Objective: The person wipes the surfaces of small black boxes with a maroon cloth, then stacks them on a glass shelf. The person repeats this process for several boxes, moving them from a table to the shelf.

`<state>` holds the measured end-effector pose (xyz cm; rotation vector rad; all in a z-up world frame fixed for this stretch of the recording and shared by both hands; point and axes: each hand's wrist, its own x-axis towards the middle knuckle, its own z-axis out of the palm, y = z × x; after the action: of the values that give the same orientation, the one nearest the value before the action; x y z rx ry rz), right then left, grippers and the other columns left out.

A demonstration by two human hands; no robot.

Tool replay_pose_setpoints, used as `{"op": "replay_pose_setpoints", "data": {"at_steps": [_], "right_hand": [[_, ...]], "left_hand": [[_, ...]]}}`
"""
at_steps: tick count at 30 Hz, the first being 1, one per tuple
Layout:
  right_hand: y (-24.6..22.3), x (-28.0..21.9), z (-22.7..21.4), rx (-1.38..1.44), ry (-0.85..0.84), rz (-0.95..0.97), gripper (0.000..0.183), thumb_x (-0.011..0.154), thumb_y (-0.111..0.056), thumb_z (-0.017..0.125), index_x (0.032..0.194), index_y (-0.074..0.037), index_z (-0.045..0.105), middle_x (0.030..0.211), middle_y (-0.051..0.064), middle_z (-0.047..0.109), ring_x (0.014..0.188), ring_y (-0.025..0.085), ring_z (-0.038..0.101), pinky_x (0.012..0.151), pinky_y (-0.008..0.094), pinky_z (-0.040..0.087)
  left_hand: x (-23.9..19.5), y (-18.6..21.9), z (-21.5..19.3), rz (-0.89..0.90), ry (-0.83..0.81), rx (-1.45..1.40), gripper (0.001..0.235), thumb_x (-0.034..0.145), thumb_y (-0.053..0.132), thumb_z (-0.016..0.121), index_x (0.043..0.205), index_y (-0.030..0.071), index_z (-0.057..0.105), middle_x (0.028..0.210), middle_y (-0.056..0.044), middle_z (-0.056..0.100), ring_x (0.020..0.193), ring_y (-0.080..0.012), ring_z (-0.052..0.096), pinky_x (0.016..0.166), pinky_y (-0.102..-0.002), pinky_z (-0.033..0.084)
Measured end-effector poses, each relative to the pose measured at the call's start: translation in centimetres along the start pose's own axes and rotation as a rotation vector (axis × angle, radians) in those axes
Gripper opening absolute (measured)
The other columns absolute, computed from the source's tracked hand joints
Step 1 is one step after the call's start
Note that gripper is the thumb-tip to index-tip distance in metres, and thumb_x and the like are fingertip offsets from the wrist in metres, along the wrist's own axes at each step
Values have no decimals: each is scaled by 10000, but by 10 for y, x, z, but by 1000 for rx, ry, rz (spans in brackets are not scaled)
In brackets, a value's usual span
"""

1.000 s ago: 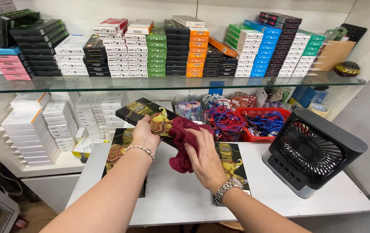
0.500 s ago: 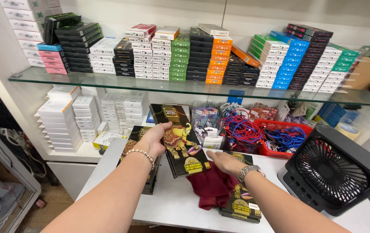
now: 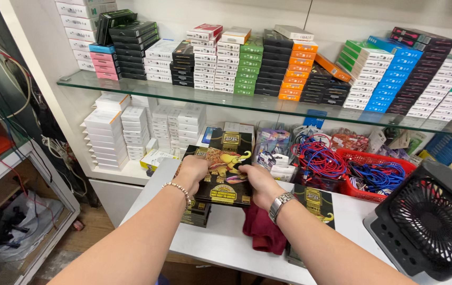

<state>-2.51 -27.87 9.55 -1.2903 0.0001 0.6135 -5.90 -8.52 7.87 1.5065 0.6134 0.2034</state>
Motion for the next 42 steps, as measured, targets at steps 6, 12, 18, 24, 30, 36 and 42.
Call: {"op": "replay_pose_setpoints", "data": {"at_steps": [6,12,18,24,30,36,42], "right_hand": [[41,52,43,40,13,-18,357,930,19,508,1282,-46,498,1213,167,620,1033,286,665,918,466,581],[84,87,58,-18,154,71,345,961,11,462,1298,-48,507,1206,138,640,1045,257,680,919,437,578],[92,102,52,-101,126,160,309,948,-20,469,1240,-43,568,1219,157,670,1005,272,695,958,481,546],[72,74,60,-362,256,329,296,1025,-308,550,1215,-100,640,1173,39,690,1033,184,602,1028,511,408],[82,53,74,-104,156,362,299,1011,-362,582,1070,-82,667,1013,31,719,940,185,691,956,383,561],[84,53,71,-139,201,351,237,996,-282,625,1010,-55,695,1019,48,728,943,187,690,943,371,570],[72,38,79,-130,187,304,245,990,-249,627,1041,-20,698,1041,78,738,965,224,691,941,396,578]], "left_hand": [[29,-27,-25,79,187,287,319,880,75,597,1159,32,744,1137,-201,745,1074,-334,707,918,-417,531],[67,-45,-46,-25,-15,396,371,924,161,612,1275,55,668,1219,-201,710,1169,-355,664,1005,-418,485],[77,-63,-49,-84,-215,141,596,879,111,663,1444,82,476,1309,-182,681,1190,-279,661,1005,-379,511],[93,-73,-64,-307,-362,-57,541,992,292,601,1407,-38,492,1275,-229,673,1126,-317,689,961,-465,559],[98,-80,-67,-537,-607,-145,588,1030,423,461,1435,0,516,1329,-216,694,1163,-340,693,1033,-568,522],[96,-75,-64,-549,-595,165,598,1067,465,432,1533,93,381,1586,-217,389,1454,-523,345,1133,-813,83],[91,-68,-65,-520,-608,64,506,1051,379,460,1440,56,490,1469,-220,567,1340,-477,543,1052,-869,227]]}}
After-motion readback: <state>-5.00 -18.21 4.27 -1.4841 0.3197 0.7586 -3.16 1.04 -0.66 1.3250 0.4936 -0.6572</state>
